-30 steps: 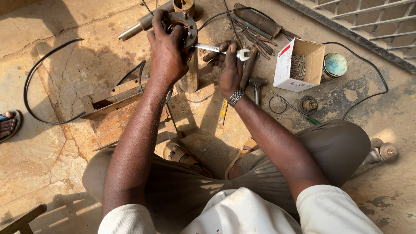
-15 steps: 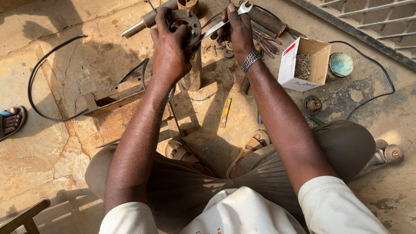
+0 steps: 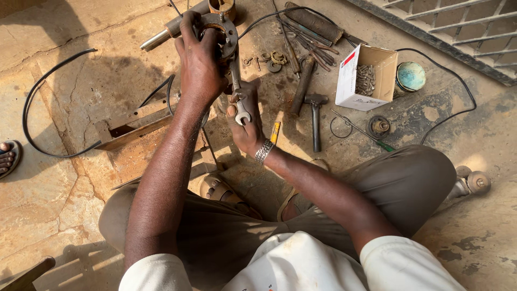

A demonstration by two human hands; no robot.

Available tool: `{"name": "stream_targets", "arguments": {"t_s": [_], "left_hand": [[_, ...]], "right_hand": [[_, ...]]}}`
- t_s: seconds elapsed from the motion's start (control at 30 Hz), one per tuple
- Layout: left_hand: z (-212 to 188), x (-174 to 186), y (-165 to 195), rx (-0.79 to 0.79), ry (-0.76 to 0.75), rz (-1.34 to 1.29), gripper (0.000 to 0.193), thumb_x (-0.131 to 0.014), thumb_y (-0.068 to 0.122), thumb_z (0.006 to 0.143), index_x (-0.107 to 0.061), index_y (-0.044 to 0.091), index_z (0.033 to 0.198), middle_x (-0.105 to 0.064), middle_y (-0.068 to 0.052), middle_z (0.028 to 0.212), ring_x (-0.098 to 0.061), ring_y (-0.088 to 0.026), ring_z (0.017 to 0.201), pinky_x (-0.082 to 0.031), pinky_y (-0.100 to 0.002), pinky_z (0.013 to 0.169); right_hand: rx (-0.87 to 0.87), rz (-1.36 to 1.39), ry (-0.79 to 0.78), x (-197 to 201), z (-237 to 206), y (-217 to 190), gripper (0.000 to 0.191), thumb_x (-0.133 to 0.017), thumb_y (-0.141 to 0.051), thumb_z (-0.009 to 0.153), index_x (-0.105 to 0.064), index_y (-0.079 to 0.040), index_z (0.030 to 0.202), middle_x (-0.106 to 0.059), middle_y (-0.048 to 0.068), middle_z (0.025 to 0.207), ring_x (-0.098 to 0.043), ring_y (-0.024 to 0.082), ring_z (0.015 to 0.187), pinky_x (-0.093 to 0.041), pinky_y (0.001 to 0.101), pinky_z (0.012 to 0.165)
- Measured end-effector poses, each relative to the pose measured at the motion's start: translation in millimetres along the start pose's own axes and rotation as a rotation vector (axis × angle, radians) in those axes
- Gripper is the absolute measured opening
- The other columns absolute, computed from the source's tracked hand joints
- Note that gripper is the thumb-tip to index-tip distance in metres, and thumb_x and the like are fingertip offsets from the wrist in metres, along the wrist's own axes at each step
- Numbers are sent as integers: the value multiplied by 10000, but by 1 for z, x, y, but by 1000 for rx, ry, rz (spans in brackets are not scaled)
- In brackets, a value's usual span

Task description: The person sits on the ground assembling a rusty wheel hub flange, threading bolts into its holes by hand and picking additional bolts from a box. They then use a wrench to tighten the bolts on the hub, steadying the hub with the other hand.

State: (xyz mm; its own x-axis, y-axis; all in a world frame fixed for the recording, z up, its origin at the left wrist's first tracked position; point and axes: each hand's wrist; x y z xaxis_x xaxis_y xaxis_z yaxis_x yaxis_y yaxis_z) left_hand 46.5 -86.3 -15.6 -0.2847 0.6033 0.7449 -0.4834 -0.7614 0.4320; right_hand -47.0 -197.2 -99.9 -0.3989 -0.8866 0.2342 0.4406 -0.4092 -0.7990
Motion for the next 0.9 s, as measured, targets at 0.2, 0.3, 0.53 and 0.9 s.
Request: {"name": "stream_targets", "arguments": {"t_s": [0.2,0.3,0.53,0.9], "left_hand": [[2,8,3,37,-72,46,479,-912,45,723,-741,101,1167,-314,-229,1544,-509,-421,1229,-584,-532,958],[2,6,1,43,-69,41,476,-935,87,724,-751,105,1162,-313,-230,1522,-496,-433,1232,-558,-559,949],[3,-5,-7,35,-63,19,453,-926,78,726,-764,79,1150,-285,-233,1529,-468,-442,1267,-578,-524,977],[2,-1,-5,41,-86,37,476,-940,61,715,-743,41,1147,-259,-247,1550,-459,-453,1285,-587,-527,945]], "right_hand": [[-216,473,283,-3,16,16,457,-434,-550,1118,-502,-98,1106,-569,76,1107,-573,174,1039,-524,388,946],[-269,481,314,26,50,33,428,-400,-520,1140,-524,-113,1085,-577,47,1014,-596,148,912,-544,334,849],[-424,641,38,62,118,60,432,-472,-519,1078,-600,-118,976,-683,40,834,-689,165,696,-624,353,669],[-466,697,-117,57,133,75,413,-509,-509,1073,-577,-107,1007,-635,28,836,-680,152,698,-612,341,656]]}}
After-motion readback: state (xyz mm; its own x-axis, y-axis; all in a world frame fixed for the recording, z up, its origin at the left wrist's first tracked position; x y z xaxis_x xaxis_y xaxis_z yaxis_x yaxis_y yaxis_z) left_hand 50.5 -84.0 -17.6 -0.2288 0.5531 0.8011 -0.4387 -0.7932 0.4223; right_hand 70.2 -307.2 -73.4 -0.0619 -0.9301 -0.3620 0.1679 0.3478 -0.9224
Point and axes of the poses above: each hand's wrist, its own z-axis towards the middle knuckle, its own x-axis out of the back of the hand, y = z × x
